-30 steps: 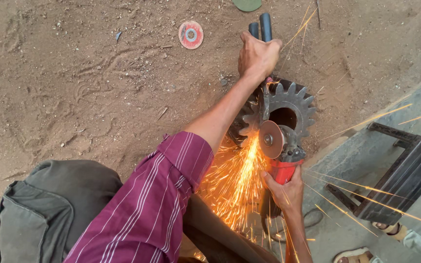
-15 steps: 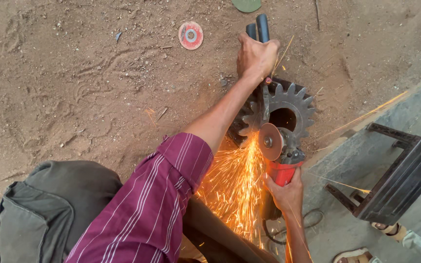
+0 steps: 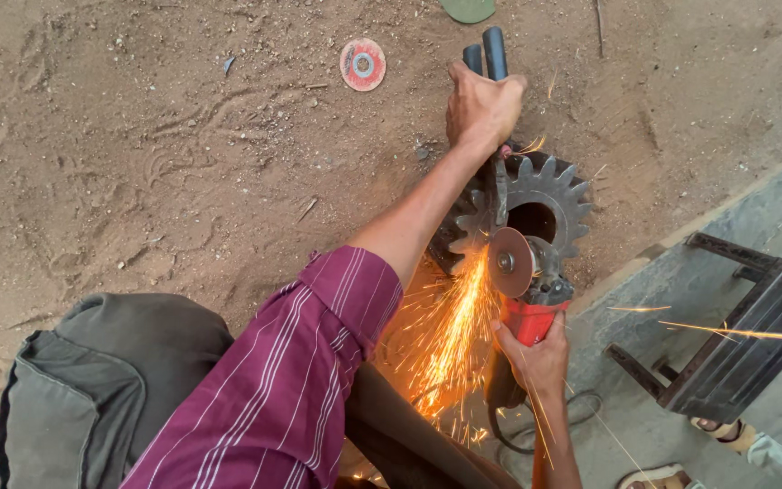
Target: The person holds a large metal gear steady on the ground with one hand and grinds its teeth with an angle grinder, producing sparks. They reposition the gear, grind other teeth, then use pliers and a chisel with a hammer to work on a smaller gear.
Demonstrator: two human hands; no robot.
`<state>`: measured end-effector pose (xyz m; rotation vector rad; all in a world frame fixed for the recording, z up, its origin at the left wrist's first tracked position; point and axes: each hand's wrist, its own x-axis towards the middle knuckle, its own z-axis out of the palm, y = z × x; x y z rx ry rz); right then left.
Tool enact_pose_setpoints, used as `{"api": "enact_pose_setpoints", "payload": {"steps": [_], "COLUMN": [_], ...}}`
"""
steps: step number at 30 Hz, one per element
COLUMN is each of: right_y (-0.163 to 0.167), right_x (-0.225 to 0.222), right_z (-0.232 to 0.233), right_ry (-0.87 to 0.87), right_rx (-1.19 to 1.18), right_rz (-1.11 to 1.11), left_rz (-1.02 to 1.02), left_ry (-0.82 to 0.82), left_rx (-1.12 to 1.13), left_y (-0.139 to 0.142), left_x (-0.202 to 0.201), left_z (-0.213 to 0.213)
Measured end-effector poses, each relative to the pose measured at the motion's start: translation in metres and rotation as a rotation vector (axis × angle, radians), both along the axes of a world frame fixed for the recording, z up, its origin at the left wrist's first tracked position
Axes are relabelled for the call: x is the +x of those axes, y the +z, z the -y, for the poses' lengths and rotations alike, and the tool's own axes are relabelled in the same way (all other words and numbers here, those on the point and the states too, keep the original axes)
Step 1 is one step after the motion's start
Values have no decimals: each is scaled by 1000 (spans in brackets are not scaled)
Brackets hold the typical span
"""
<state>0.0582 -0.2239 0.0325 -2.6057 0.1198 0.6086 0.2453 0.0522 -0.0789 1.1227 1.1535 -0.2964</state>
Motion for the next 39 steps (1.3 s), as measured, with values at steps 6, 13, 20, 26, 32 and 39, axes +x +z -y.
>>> {"api": "enact_pose_setpoints", "payload": {"steps": [6,13,20,26,32,39], "right_y": [1,6,6,7,11,6], "right_x": [1,3,2,5,3,0], "right_z": [-2,-8,-11,-15,-17,-10], "right_ry": [61,-26,-13,-49,-5,12], "right_rx": [-15,36,-21,26,6,20], "right_rz": [38,-28,7,15,11,32], "left_rz": [-19,-25,-29,-22,-29,-26], "left_ry": [-8,-5,1,25,-10,11], "left_rx": [9,37,74,-69,47,-22], "left_y": [9,12,8,7,11,18], "left_x": [-1,1,2,2,3,3], "left_z": [-5,-7,-5,-6,-8,-13]}}
